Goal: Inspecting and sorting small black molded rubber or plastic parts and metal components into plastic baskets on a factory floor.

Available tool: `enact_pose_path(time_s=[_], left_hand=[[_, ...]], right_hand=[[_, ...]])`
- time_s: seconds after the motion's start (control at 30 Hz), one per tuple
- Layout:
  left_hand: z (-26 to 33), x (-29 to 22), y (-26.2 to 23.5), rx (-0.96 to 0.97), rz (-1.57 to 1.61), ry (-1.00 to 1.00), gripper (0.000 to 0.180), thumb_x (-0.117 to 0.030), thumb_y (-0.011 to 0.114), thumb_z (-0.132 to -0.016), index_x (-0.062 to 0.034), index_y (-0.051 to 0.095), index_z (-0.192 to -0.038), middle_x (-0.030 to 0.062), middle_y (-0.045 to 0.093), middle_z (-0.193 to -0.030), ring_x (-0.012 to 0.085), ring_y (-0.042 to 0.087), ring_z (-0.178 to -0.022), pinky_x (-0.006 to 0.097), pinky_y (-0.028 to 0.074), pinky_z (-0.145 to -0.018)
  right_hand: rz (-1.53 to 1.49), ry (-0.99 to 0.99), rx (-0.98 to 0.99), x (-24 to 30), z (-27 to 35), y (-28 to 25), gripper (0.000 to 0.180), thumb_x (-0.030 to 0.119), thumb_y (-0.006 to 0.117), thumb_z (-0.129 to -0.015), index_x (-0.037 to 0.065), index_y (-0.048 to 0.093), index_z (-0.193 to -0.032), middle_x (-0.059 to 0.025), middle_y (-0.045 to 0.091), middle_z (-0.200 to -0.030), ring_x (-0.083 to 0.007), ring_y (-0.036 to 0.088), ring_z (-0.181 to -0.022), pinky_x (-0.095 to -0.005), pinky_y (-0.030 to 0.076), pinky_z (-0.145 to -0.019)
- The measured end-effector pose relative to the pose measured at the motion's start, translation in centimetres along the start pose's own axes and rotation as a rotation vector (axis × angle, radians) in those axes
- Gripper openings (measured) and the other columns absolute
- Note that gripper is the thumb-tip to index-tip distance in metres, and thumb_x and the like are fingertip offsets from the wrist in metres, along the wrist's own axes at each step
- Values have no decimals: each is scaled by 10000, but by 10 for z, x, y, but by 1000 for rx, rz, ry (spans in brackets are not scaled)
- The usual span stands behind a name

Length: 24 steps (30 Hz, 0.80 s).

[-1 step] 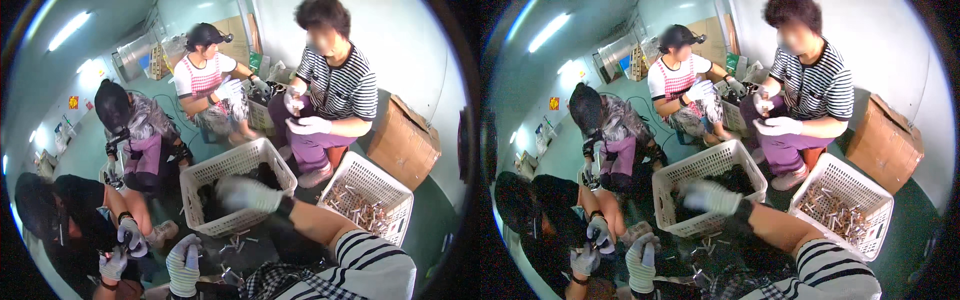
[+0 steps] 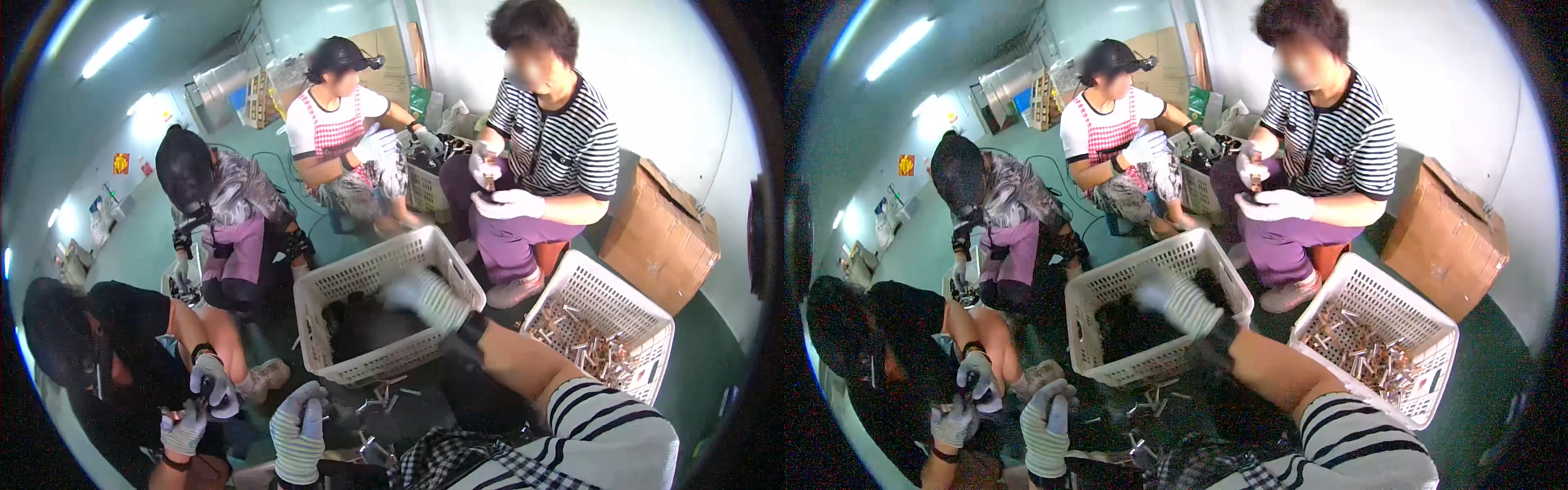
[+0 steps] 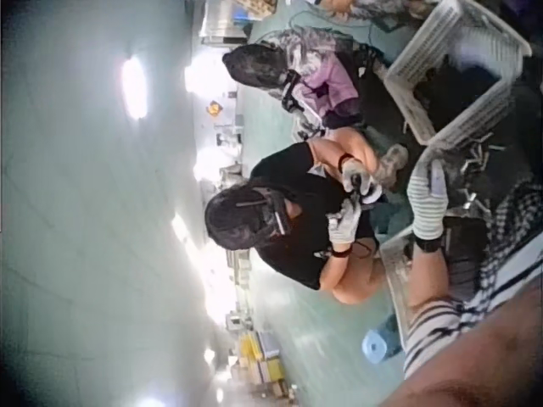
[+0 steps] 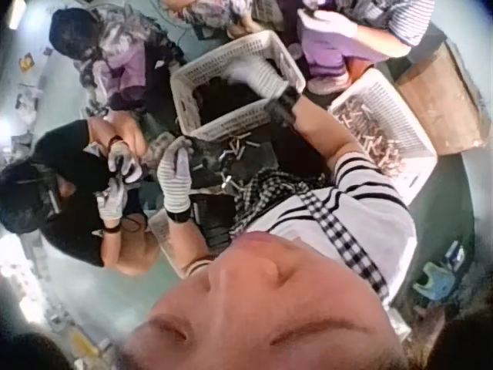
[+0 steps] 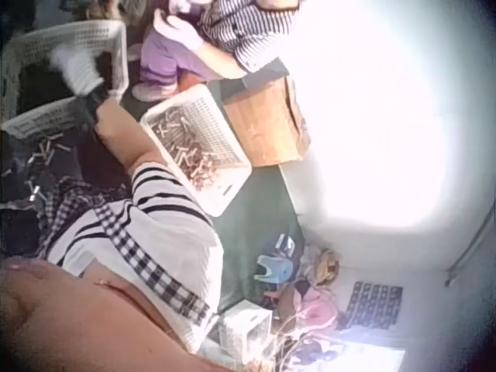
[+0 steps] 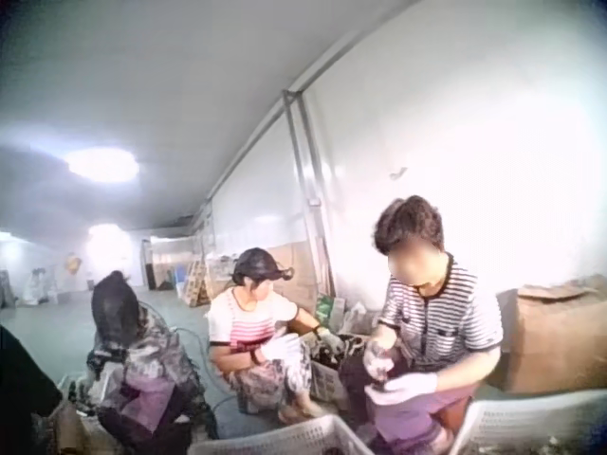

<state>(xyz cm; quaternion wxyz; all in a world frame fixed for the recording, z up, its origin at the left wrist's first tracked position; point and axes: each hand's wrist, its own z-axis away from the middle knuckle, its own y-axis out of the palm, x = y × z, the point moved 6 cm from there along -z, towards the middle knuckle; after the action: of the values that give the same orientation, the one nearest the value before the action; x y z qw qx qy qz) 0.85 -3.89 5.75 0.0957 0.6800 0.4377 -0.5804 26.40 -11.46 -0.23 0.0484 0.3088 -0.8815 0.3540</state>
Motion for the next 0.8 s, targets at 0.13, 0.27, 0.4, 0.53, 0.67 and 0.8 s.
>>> enact_pose_path(time_s=[0.13, 0.27, 0.4, 0.53, 0.67, 0.8], left_hand=[[-5, 2, 0, 17, 51, -13, 207, -10, 517, -912, 15, 629, -1084, 98, 683, -930, 130, 635, -775, 258, 516, -701], [-12, 14, 7, 19, 83, -47, 205, -20, 506, -919, 20, 627, -1079, 99, 677, -916, 129, 632, -767, 253, 509, -688], [-18, 7, 20, 83, -51, 3, 205, -48, 532, -909, 20, 630, -1075, 101, 682, -894, 131, 636, -757, 259, 513, -688], [-17, 17, 18, 70, -95, 32, 210, -39, 525, -910, 22, 627, -1083, 104, 684, -909, 132, 635, -766, 265, 516, -708], [-13, 3, 12, 30, 11, 11, 215, -26, 519, -913, 18, 623, -1097, 115, 684, -930, 132, 630, -787, 269, 514, -745], [-11, 6, 4, 9, 4, 13, 219, -20, 521, -914, 12, 620, -1107, 116, 686, -928, 134, 632, -779, 270, 518, -742]], right_hand=[[-405, 847, -43, -62, 42, -11, 324, 239, 545, -899, -23, 556, -1090, -165, 645, -1002, -258, 630, -956, -401, 509, -863], [-529, 461, 915, 66, 18, 65, 475, 361, 579, -894, 69, 547, -1268, -183, 630, -1113, -288, 590, -1065, -410, 454, -916], [-606, 701, 707, 61, 1, 38, 472, 350, 576, -904, 42, 548, -1261, -189, 626, -1130, -306, 598, -1054, -392, 455, -920], [-615, 756, 194, 11, 18, 27, 460, 244, 596, -907, 24, 509, -1302, -143, 616, -1193, -224, 582, -1119, -337, 461, -954], [-932, 977, -587, -22, 44, -42, 479, 243, 608, -904, -9, 475, -1288, -54, 599, -1101, -167, 600, -944, -326, 520, -828], [-1090, 1049, -1021, -57, 88, -55, 431, 195, 613, -900, 68, 468, -1285, -32, 582, -1071, -178, 596, -918, -344, 525, -815]])
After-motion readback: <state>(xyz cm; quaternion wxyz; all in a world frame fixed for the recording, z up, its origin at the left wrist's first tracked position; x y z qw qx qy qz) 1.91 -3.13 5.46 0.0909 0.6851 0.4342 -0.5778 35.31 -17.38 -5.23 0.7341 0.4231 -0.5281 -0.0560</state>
